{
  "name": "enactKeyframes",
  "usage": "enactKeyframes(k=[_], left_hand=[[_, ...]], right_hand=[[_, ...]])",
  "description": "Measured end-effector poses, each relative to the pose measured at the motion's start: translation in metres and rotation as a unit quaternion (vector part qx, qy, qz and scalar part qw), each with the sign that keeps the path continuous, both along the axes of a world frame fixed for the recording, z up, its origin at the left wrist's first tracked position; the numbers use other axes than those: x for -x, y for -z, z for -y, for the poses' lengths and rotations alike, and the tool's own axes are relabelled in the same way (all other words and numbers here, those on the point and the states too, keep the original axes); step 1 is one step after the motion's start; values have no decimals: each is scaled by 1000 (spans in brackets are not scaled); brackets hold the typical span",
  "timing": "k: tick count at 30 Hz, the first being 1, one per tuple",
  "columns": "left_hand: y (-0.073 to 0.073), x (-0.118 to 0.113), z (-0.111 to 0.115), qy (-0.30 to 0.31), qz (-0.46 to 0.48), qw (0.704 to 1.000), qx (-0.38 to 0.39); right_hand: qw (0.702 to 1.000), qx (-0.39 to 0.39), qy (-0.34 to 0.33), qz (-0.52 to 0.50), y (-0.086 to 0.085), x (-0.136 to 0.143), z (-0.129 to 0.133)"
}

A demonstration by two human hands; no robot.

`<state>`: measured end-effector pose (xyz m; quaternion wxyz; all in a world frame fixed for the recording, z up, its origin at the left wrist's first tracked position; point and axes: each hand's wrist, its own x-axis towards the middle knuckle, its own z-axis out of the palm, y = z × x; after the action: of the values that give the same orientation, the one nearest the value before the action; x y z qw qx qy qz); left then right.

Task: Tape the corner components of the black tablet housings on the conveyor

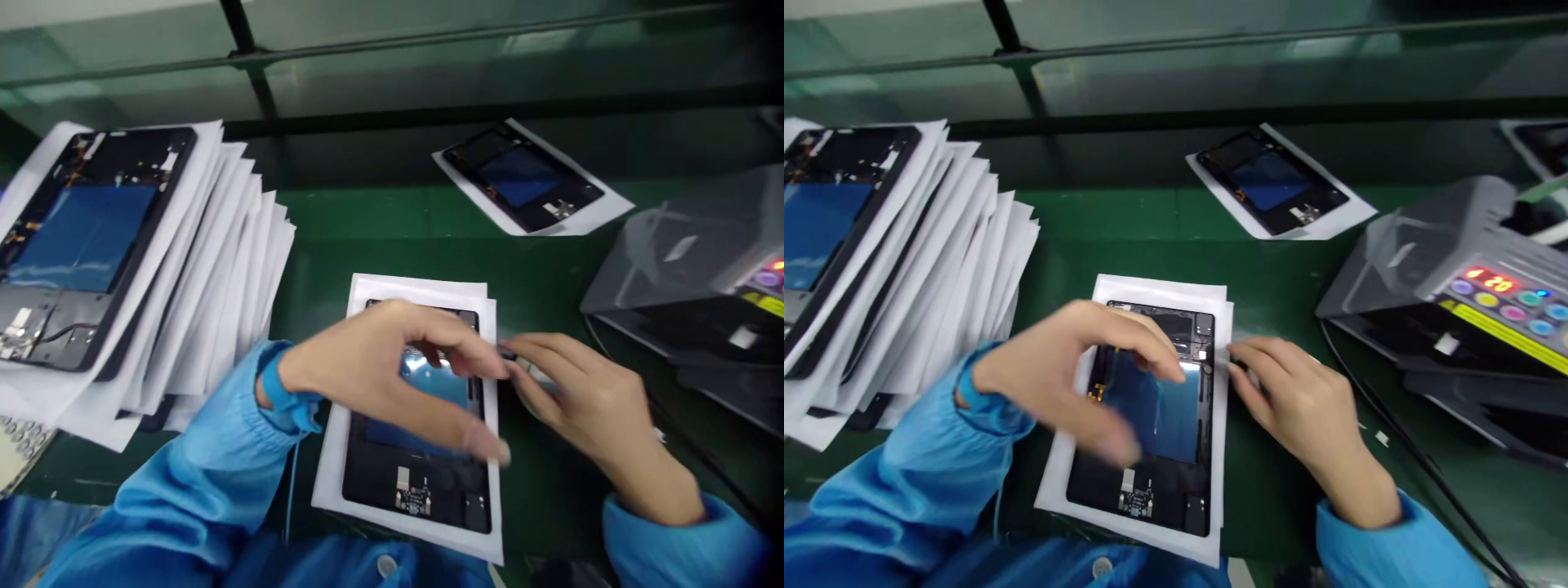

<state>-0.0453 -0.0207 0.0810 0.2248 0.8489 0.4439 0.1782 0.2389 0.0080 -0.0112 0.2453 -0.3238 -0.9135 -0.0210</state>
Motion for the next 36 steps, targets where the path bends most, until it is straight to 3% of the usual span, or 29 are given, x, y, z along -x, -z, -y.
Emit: enactKeyframes(k=[2,6,10,19,31,36], left_hand=[[15,-21,-9,17,-44,999,26],[52,-54,-17,-32,-180,983,-4],[71,-65,-19,-50,-207,976,-38],[84,-65,-23,-54,-176,976,-116],[85,-57,-25,-8,-176,979,-106],[89,-56,-25,-12,-165,981,-101]], right_hand=[[1000,7,-20,4,5,7,-7],[999,16,-40,2,13,12,-13],[998,11,-56,8,19,12,-13],[997,55,-55,7,21,12,-14],[997,60,-28,25,24,16,-9],[998,29,-30,44,20,17,-8]])
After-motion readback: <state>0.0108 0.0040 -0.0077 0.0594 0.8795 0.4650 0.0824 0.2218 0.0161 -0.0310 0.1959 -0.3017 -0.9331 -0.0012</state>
